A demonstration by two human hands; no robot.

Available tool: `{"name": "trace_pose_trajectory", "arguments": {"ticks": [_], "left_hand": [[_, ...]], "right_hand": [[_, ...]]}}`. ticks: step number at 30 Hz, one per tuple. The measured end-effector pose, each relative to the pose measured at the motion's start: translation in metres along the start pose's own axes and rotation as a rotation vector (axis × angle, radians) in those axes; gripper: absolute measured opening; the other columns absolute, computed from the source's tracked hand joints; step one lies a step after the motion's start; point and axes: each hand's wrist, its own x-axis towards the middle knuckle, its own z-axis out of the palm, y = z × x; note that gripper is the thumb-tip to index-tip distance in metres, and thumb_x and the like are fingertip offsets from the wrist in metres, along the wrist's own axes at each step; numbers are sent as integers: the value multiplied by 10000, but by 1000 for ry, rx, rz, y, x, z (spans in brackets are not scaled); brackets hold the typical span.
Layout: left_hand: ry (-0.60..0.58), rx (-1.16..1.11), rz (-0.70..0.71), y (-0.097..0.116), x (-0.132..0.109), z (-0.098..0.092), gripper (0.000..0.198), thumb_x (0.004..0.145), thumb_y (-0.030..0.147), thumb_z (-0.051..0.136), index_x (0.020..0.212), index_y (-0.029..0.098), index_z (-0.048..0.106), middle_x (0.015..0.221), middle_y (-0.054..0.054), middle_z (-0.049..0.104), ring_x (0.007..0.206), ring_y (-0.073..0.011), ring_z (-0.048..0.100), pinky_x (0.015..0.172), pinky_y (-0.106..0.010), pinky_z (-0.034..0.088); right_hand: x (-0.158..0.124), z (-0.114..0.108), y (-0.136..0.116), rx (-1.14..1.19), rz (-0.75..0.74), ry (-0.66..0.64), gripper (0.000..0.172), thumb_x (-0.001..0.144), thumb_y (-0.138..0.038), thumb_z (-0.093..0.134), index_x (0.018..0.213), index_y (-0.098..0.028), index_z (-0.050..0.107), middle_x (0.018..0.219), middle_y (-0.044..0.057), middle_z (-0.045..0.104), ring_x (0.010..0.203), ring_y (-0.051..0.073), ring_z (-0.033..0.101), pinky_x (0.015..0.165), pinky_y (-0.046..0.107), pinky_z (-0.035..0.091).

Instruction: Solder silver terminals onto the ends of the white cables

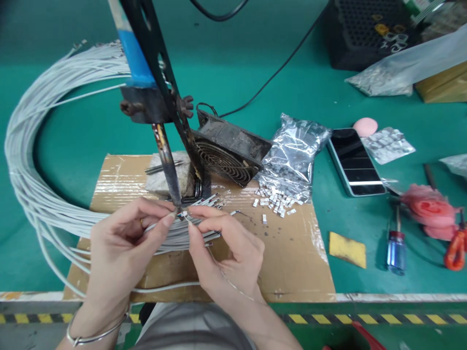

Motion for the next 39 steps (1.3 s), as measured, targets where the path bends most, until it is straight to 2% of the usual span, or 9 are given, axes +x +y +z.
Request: {"name": "trace_pose_trajectory", "arguments": {"ticks": [18,32,39], "left_hand": [[3,-2,13,-2,0,1,202,854,30,769,777,216,758,830,14,825,755,-95,797,669,-95,606],[9,-16,53,-1,0,1,183,859,40,754,772,201,755,848,30,845,767,-61,808,697,-39,580],[-24,19,-2,-6,-3,-3,173,897,59,752,808,207,753,892,28,851,816,-66,816,733,-55,586]], "right_hand": [[0,2,-2,41,11,5,238,973,-32,770,989,-269,781,1123,18,885,1085,190,852,967,328,671],[0,0,-2,13,-68,-27,261,955,8,765,999,-249,760,1158,28,883,1079,176,858,958,284,669],[0,1,0,13,-51,-23,238,955,-15,773,984,-250,755,1147,21,884,1049,169,862,946,268,665]]}}
